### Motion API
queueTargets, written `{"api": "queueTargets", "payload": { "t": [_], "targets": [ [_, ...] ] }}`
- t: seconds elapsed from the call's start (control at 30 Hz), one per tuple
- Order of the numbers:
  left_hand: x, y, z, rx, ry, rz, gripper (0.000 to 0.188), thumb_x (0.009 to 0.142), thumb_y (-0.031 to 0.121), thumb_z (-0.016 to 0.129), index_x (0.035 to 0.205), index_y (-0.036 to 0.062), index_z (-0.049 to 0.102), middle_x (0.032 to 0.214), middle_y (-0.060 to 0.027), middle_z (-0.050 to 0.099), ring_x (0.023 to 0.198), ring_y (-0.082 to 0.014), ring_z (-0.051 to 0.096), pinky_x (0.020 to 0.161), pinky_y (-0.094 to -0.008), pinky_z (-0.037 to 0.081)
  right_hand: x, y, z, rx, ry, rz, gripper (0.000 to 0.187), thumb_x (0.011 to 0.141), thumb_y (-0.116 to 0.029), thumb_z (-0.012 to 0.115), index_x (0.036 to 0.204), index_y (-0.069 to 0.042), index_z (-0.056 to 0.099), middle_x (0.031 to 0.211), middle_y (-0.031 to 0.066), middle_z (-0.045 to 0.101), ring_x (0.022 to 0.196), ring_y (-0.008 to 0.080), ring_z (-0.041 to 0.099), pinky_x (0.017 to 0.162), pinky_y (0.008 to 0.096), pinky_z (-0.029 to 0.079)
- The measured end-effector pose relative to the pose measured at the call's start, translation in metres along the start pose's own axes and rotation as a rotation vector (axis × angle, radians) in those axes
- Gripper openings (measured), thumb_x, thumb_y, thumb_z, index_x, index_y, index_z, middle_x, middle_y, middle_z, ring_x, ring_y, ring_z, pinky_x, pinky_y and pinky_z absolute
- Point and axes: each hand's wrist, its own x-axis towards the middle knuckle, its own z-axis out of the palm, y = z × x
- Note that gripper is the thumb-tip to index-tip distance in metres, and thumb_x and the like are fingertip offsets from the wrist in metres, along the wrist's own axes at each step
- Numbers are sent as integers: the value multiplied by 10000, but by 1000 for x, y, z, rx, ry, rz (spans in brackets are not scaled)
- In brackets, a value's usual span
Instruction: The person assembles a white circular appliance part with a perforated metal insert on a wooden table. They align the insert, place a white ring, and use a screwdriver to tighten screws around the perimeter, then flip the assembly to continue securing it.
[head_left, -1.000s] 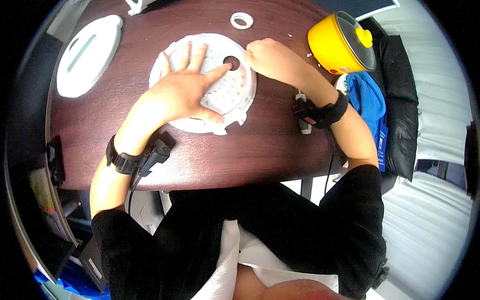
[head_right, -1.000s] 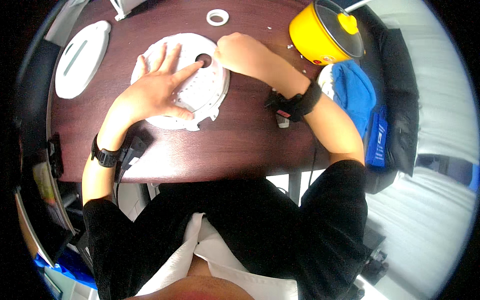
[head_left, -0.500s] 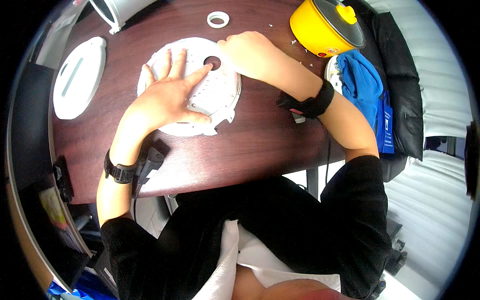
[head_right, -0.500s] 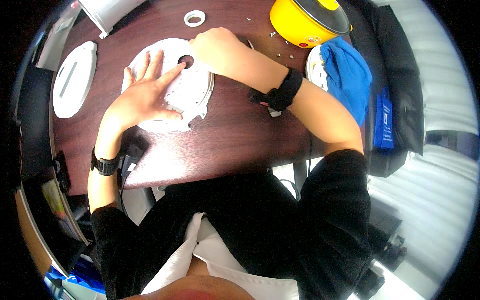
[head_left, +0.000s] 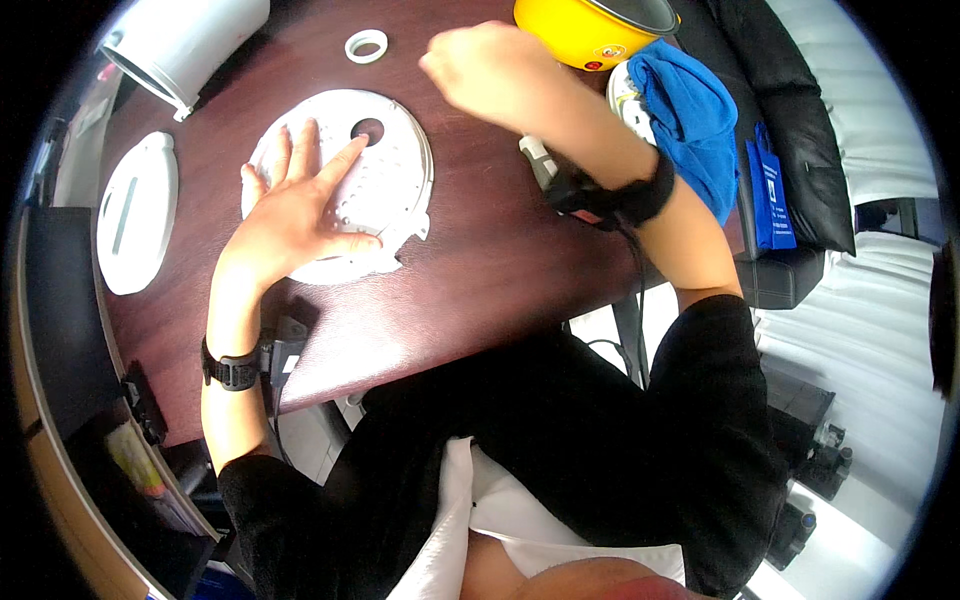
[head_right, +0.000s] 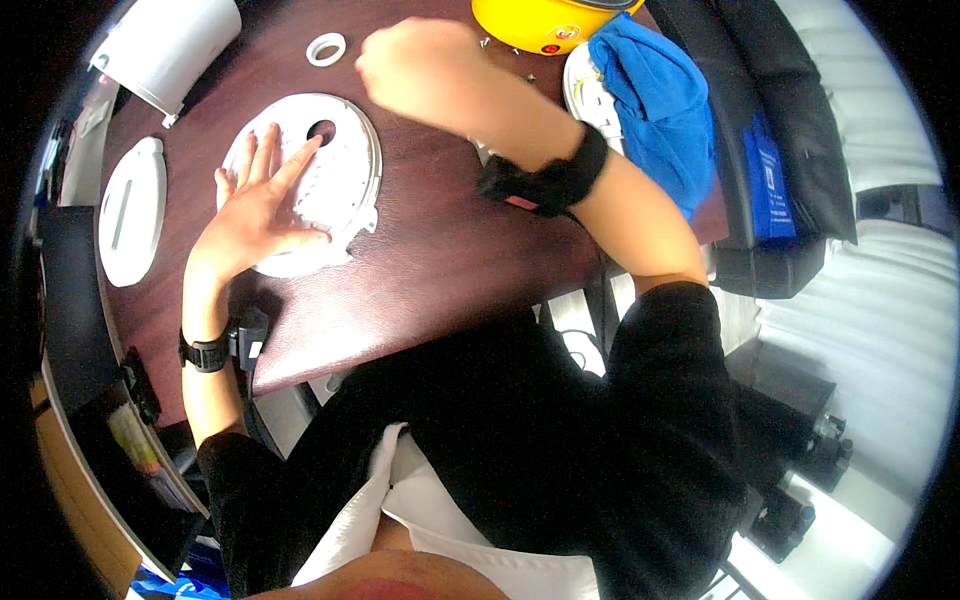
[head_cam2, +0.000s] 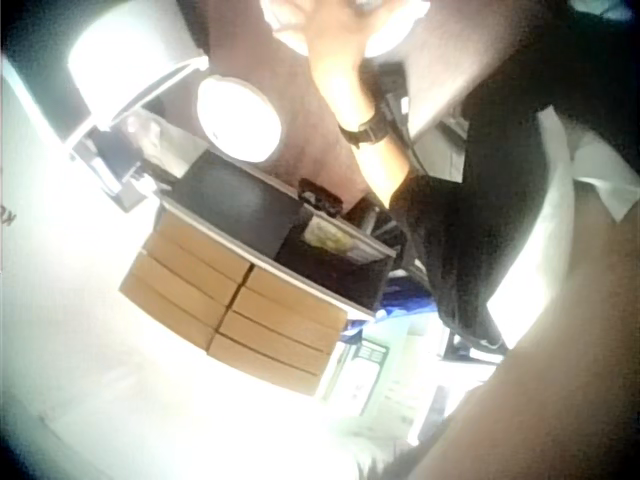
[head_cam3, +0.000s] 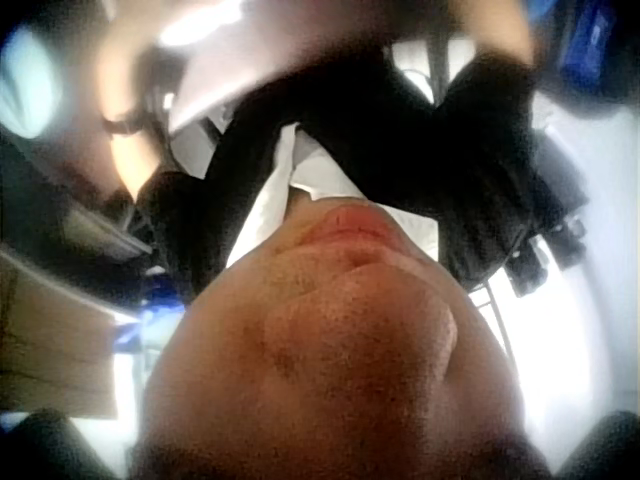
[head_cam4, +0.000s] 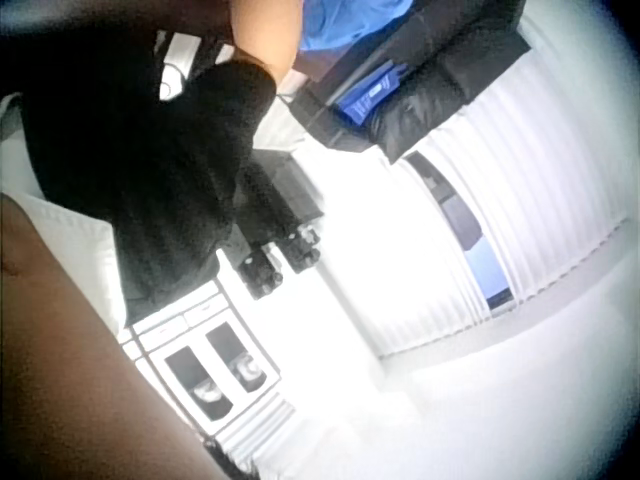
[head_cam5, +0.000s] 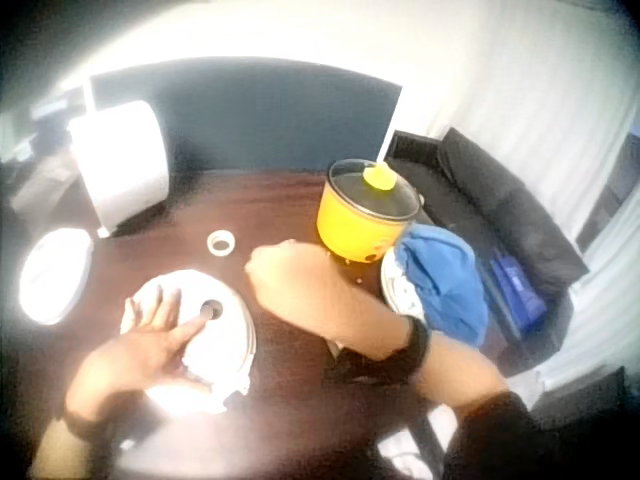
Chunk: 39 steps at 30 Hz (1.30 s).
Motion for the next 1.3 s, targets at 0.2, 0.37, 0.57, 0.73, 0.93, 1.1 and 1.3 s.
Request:
{"api": "queueTargets", "payload": {
  "t": [0.2, 0.37, 0.57, 0.73, 0.93, 1.1, 1.3],
  "targets": [
    [0, 5, -3, -6, -7, -4, 1066, 538, 565, 792, 1448, 288, 311, 1506, -284, 97, 1412, -424, -6, 1060, -669, 48, -69, 85, -49, 125, -212, 401, 367, 906, -355, 548, 805, -10, 622, 594, 102, 571, 552, 188, 601, 528, 331, 468],
    [0, 4, -1, 7, -14, -15, 1073, 533, 560, 798, 1449, 285, 311, 1508, -279, 93, 1411, -425, -2, 1059, -672, 49, -92, 26, -51, 318, -588, 628, 466, 869, -431, 571, 714, 4, 627, 603, 157, 596, 558, 278, 605, 551, 377, 480],
    [2, 2, 2, 0, -12, -7, 1080, 512, 563, 803, 1442, 282, 330, 1509, -275, 100, 1410, -427, -3, 1060, -672, 38, -84, -6, -5, 368, -374, 465, 411, 854, -384, 579, 709, -2, 630, 657, 204, 620, 644, 373, 634, 620, 447, 507],
    [2, 3, -3, -47, -5, -2, 1083, 501, 569, 803, 1437, 281, 341, 1507, -277, 110, 1408, -435, -8, 1061, -670, 28, -38, -11, 16, 304, -244, 439, 422, 896, -397, 542, 751, -8, 620, 702, 216, 626, 687, 385, 631, 657, 439, 505],
    [-1, 0, 1, -50, 9, 3, 1071, 516, 559, 803, 1438, 275, 339, 1505, -282, 114, 1406, -444, -5, 1060, -669, 32, -51, 45, 10, 34, -122, 426, 246, 809, -178, 539, 717, 11, 666, 743, 215, 653, 726, 361, 664, 649, 425, 540],
    [1, 1, 1, -32, 16, 15, 1051, 543, 552, 794, 1443, 278, 325, 1503, -286, 113, 1408, -441, 4, 1060, -669, 45, -76, 86, 2, -3, -341, 604, 183, 742, -74, 527, 711, 34, 672, 697, 226, 638, 689, 348, 664, 662, 402, 536],
    [-1, 0, 1, -59, 28, 23, 1044, 551, 528, 800, 1445, 283, 320, 1505, -282, 111, 1410, -436, 1, 1060, -668, 52, -82, 104, 18, 48, -120, 628, 214, 727, -62, 483, 677, 47, 660, 694, 264, 625, 697, 410, 645, 697, 454, 518]
  ]
}}
